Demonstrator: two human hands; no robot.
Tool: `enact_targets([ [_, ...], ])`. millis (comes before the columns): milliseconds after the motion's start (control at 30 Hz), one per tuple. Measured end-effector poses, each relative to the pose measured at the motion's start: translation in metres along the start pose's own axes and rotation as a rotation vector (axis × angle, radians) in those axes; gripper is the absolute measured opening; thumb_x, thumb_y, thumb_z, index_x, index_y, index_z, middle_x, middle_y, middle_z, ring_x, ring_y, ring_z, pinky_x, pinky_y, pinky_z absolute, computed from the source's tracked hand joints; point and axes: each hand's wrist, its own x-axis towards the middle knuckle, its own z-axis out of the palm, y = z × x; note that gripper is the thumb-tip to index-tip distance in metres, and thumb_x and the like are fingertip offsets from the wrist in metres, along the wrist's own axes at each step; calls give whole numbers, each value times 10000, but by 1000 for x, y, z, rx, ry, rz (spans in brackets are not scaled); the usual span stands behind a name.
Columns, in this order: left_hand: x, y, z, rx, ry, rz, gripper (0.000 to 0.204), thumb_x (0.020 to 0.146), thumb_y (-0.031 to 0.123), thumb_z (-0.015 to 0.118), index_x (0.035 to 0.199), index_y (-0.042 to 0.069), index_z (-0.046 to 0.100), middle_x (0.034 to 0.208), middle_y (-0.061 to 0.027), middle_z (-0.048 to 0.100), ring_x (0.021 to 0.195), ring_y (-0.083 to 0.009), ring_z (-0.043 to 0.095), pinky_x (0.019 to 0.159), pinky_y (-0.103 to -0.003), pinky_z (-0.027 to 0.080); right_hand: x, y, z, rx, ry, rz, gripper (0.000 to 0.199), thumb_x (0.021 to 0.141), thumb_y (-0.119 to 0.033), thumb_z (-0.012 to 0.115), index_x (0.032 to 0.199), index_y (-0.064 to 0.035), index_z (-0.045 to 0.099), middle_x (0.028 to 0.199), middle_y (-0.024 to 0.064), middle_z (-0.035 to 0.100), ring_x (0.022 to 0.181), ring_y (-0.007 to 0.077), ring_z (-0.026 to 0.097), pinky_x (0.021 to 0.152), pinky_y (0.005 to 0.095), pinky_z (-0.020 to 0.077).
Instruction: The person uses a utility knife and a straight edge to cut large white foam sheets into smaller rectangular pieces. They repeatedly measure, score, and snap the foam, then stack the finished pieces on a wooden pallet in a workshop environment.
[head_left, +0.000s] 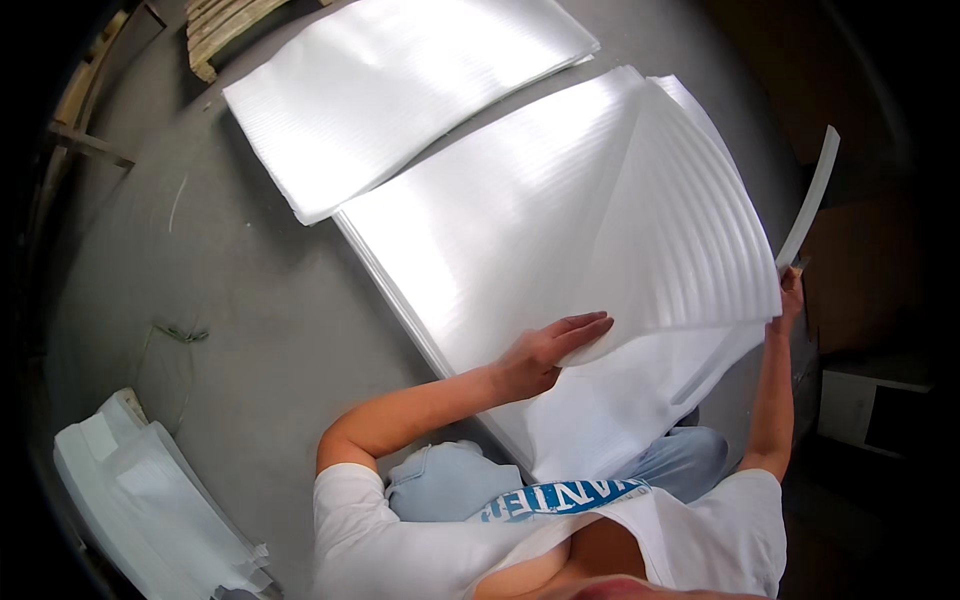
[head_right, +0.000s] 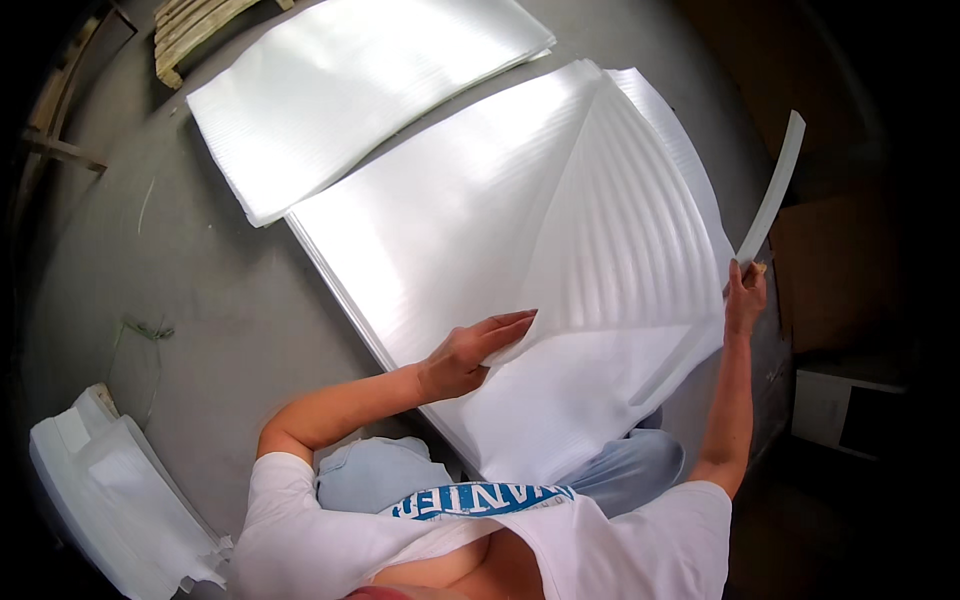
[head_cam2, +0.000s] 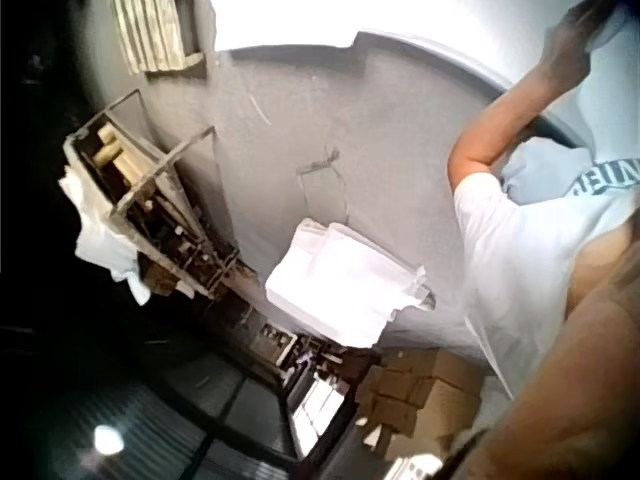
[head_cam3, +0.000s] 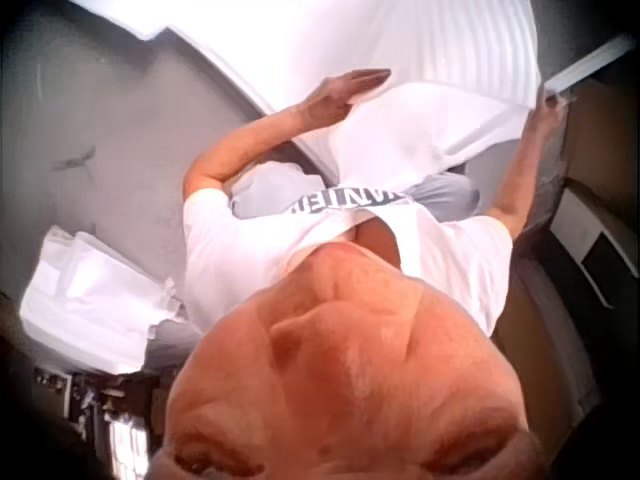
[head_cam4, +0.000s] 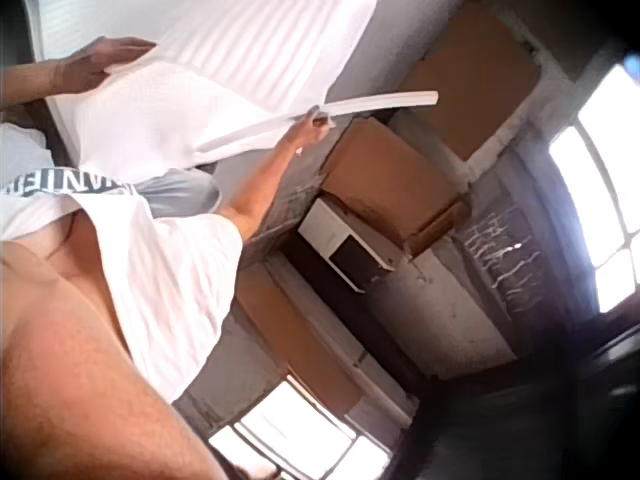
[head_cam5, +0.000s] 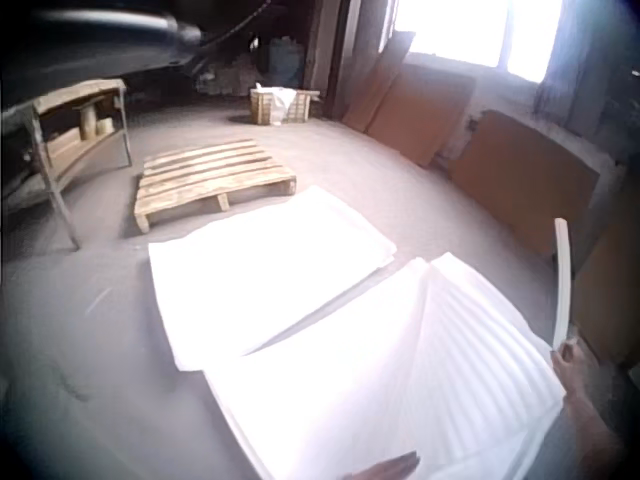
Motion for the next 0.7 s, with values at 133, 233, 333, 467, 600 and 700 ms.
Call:
enact_targets([
  [133, 106, 3, -46, -167, 181, -269, 336, 919, 43, 510, 1254, 22, 531, 1139, -166, 631, 915, -332, 617, 796, -334, 484, 10, -28, -12, -53, 74, -149, 384, 875, -219, 679, 1146, 37, 590, 1074, 85, 602, 977, 190, 590, 882, 300, 464],
  [233, 202, -35, -107, 236, 383, 50, 296, 900, 148, 539, 1131, -34, 572, 1033, -165, 649, 837, -281, 605, 789, -358, 486, 14, -58, -12, -192, 33, -232, 392, 859, -198, 681, 1158, 38, 585, 1098, 130, 601, 1028, 242, 595, 912, 327, 468],
  [333, 247, -11, -215, -266, 600, -294, 300, 861, 175, 570, 1056, -51, 598, 993, -157, 660, 815, -264, 628, 743, -375, 514, 9, -88, -12, -344, 14, -366, 384, 856, -192, 679, 1169, 11, 588, 1104, 129, 599, 1023, 258, 601, 899, 338, 482],
  [467, 66, 9, -435, -232, 1044, -152, 312, 881, 183, 550, 1076, -58, 584, 1013, -170, 652, 846, -285, 641, 741, -402, 532, 0, -88, -6, -240, -59, -454, 395, 832, -164, 707, 1187, -33, 595, 1111, 124, 598, 980, 258, 614, 845, 335, 510],
  [600, -97, 42, -555, -152, 1471, -153, 324, 900, 191, 531, 1096, -64, 571, 1033, -184, 645, 877, -307, 653, 739, -430, 549, -12, -108, 34, -171, -184, -470, 416, 817, -143, 743, 1189, -21, 603, 1128, 120, 600, 966, 216, 617, 814, 319, 520],
  [700, -117, 32, -581, -231, 1469, -143, 333, 915, 197, 516, 1111, -69, 561, 1048, -195, 639, 901, -322, 662, 737, -451, 563, -24, -90, 94, -200, -260, -399, 426, 804, -180, 743, 1154, 12, 596, 1103, 166, 615, 935, 272, 651, 833, 354, 542],
])
